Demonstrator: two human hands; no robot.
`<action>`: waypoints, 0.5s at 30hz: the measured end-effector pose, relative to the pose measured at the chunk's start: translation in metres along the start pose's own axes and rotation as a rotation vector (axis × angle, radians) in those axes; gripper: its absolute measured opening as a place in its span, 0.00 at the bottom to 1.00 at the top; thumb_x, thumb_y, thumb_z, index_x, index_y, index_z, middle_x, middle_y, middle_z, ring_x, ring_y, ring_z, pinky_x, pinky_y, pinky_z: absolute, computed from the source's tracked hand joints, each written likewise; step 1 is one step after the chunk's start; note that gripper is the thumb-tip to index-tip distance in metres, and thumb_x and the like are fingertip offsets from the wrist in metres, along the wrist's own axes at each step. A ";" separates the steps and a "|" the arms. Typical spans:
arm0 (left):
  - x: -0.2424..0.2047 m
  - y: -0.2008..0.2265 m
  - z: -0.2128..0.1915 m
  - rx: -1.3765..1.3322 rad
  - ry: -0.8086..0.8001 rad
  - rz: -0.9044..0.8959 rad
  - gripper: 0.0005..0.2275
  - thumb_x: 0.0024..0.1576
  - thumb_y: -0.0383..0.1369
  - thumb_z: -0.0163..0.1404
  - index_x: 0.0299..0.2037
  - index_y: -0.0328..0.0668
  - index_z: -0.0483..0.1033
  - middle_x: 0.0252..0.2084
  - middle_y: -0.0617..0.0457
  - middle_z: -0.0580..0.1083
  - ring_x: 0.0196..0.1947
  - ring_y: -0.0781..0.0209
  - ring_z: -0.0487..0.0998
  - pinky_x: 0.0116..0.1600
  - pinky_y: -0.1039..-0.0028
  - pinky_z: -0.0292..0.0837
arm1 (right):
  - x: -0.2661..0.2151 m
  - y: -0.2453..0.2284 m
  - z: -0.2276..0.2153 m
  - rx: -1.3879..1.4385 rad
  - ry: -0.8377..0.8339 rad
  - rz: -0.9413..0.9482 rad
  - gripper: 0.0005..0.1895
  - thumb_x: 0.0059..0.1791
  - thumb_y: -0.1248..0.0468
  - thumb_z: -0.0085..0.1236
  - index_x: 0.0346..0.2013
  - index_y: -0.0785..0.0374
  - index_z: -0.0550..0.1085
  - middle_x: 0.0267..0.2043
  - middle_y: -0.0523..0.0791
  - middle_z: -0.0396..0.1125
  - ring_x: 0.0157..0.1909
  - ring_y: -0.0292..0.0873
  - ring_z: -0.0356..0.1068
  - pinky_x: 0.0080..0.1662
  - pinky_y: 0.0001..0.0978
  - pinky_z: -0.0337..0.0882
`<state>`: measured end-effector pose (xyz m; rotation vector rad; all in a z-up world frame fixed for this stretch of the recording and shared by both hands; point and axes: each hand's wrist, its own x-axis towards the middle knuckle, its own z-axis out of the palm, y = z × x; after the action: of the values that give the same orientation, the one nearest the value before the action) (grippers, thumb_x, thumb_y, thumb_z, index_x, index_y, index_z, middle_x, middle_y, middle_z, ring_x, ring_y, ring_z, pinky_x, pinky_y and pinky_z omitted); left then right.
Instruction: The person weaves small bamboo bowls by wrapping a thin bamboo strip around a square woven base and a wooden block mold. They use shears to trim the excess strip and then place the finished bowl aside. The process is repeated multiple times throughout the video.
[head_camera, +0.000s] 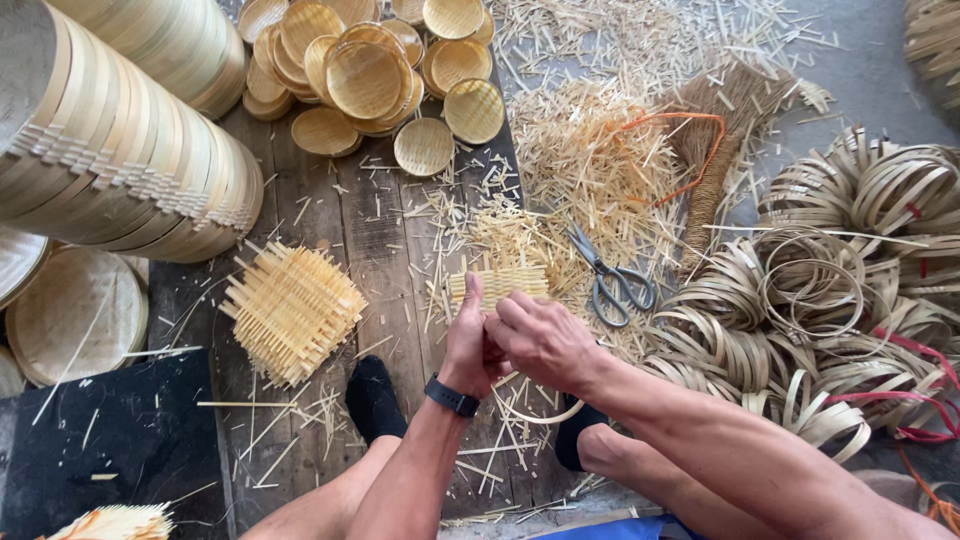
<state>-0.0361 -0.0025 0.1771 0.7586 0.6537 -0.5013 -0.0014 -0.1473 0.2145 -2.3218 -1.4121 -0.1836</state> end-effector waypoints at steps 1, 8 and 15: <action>0.001 0.000 -0.001 -0.001 0.023 0.027 0.33 0.58 0.70 0.32 0.11 0.55 0.57 0.09 0.66 0.54 0.08 0.72 0.51 0.13 0.77 0.43 | 0.000 -0.001 0.002 0.013 0.017 0.017 0.15 0.38 0.65 0.62 0.37 0.65 0.74 0.33 0.45 0.61 0.37 0.45 0.68 0.33 0.38 0.71; 0.010 0.001 -0.021 -0.046 -0.214 0.084 0.27 0.63 0.61 0.34 0.29 0.49 0.73 0.14 0.66 0.62 0.10 0.74 0.55 0.13 0.81 0.48 | 0.009 0.033 0.007 0.472 0.002 0.261 0.11 0.44 0.60 0.66 0.39 0.58 0.81 0.31 0.44 0.70 0.35 0.43 0.71 0.37 0.33 0.73; 0.020 0.021 -0.056 -0.524 -0.133 0.402 0.11 0.60 0.41 0.51 0.35 0.40 0.74 0.23 0.58 0.67 0.22 0.67 0.65 0.29 0.77 0.63 | -0.011 0.049 0.029 1.754 0.143 0.872 0.23 0.56 0.53 0.44 0.47 0.71 0.76 0.30 0.45 0.71 0.34 0.42 0.74 0.42 0.36 0.76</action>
<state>-0.0289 0.0498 0.1418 0.3391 0.4614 -0.0023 0.0334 -0.1640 0.1716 -1.0605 -0.0225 0.7883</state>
